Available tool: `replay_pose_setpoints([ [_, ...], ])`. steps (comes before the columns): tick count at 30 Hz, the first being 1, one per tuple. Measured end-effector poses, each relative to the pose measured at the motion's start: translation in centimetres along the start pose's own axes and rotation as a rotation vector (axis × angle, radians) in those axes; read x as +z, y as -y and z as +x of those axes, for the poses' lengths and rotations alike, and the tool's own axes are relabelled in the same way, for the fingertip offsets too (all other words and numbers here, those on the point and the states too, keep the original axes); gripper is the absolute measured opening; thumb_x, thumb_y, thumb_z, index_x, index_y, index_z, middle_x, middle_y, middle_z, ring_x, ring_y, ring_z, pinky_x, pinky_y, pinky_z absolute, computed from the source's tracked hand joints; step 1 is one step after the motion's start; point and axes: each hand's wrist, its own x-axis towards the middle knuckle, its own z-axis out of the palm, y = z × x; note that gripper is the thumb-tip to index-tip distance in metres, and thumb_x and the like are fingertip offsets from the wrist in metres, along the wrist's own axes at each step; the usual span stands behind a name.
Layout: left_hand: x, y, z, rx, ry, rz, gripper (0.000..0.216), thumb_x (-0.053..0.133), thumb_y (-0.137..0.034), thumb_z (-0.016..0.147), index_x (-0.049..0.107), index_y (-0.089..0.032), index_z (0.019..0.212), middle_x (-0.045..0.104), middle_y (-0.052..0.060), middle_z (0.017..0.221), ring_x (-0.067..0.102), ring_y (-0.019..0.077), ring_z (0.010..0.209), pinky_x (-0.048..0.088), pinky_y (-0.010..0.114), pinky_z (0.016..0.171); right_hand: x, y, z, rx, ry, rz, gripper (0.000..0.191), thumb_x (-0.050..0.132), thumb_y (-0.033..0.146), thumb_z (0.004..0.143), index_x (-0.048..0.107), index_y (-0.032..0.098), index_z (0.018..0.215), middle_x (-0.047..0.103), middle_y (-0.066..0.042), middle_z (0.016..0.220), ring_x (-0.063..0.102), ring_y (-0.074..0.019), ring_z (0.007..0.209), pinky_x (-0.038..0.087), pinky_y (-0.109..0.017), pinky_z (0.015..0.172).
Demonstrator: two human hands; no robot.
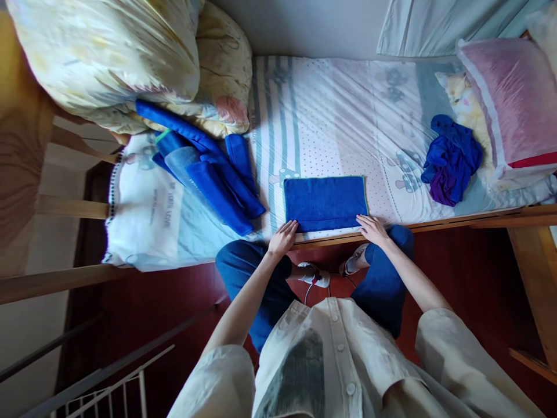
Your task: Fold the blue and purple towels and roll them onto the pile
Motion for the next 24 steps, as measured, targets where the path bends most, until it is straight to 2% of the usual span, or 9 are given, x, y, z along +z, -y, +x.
replay_pose_setpoints([
  [3,-0.5,0.4,0.3,0.046,0.081,0.156,0.061,0.044,-0.011,0.093,0.060,-0.013,0.152,0.058,0.019,0.157,0.056,0.0301,0.148,0.037,0.052,0.131,-0.6,-0.4,0.2,0.009,-0.012,0.004,0.049,0.056,0.018,0.098,0.070,0.019,0.145,0.066,-0.010,0.152,0.062,-0.0293,0.143,0.050,-0.050,0.123],
  [6,-1.4,0.7,0.6,0.066,0.127,0.213,0.062,0.044,-0.007,0.091,0.062,-0.013,0.151,0.058,0.017,0.157,0.058,0.0281,0.147,0.041,0.048,0.129,-1.0,-0.8,0.6,0.009,-0.036,0.058,0.050,0.058,0.015,0.094,0.073,0.021,0.142,0.069,-0.008,0.148,0.067,-0.0279,0.137,0.053,-0.047,0.122],
  [10,-2.4,1.1,1.1,-0.074,0.059,0.053,0.062,0.051,-0.006,0.085,0.071,-0.020,0.142,0.070,0.009,0.145,0.069,0.0264,0.133,0.052,0.040,0.120,-1.1,-1.0,1.3,0.047,-0.075,0.123,0.063,0.054,0.001,0.084,0.076,0.026,0.138,0.074,-0.004,0.140,0.070,-0.0268,0.132,0.054,-0.048,0.121],
  [13,-2.9,1.3,1.4,-0.220,-0.027,-0.131,0.057,0.054,-0.009,0.081,0.078,-0.023,0.130,0.079,0.004,0.129,0.075,0.0269,0.119,0.059,0.039,0.110,-1.1,-1.3,1.8,0.088,-0.105,0.227,0.062,0.052,0.000,0.081,0.079,0.024,0.132,0.077,-0.005,0.135,0.072,-0.0263,0.128,0.055,-0.047,0.119],
  [16,-3.4,1.2,1.7,-0.326,-0.081,-0.265,0.044,0.056,-0.018,0.082,0.083,-0.020,0.117,0.084,0.005,0.106,0.079,0.0254,0.094,0.063,0.036,0.092,-1.1,-1.4,2.2,0.184,-0.135,0.384,0.053,0.054,0.005,0.082,0.082,0.020,0.124,0.080,-0.007,0.129,0.075,-0.0264,0.123,0.057,-0.045,0.116],
  [19,-3.7,0.8,2.0,-0.406,-0.126,-0.327,0.038,0.059,-0.033,0.085,0.083,-0.017,0.110,0.077,0.002,0.075,0.070,0.0201,0.068,0.058,0.029,0.072,-1.1,-1.6,2.6,0.281,-0.151,0.500,0.039,0.060,0.015,0.086,0.084,0.018,0.116,0.081,-0.009,0.124,0.076,-0.0285,0.119,0.059,-0.044,0.112],
  [21,-3.9,0.5,2.3,-0.443,-0.164,-0.358,0.039,0.061,-0.042,0.086,0.081,-0.016,0.108,0.070,0.000,0.066,0.065,0.0186,0.064,0.053,0.027,0.067,-1.1,-1.8,2.9,0.324,-0.165,0.527,0.032,0.064,0.022,0.087,0.084,0.018,0.112,0.082,-0.010,0.119,0.077,-0.0299,0.115,0.060,-0.044,0.108],
  [24,-4.0,0.2,2.5,-0.504,-0.215,-0.393,0.039,0.061,-0.046,0.086,0.076,-0.016,0.105,0.069,0.001,0.068,0.067,0.0188,0.067,0.052,0.026,0.068,-1.1,-2.1,3.1,0.392,-0.204,0.522,0.029,0.070,0.037,0.089,0.084,0.017,0.104,0.083,-0.013,0.111,0.078,-0.0317,0.106,0.062,-0.044,0.099],
])
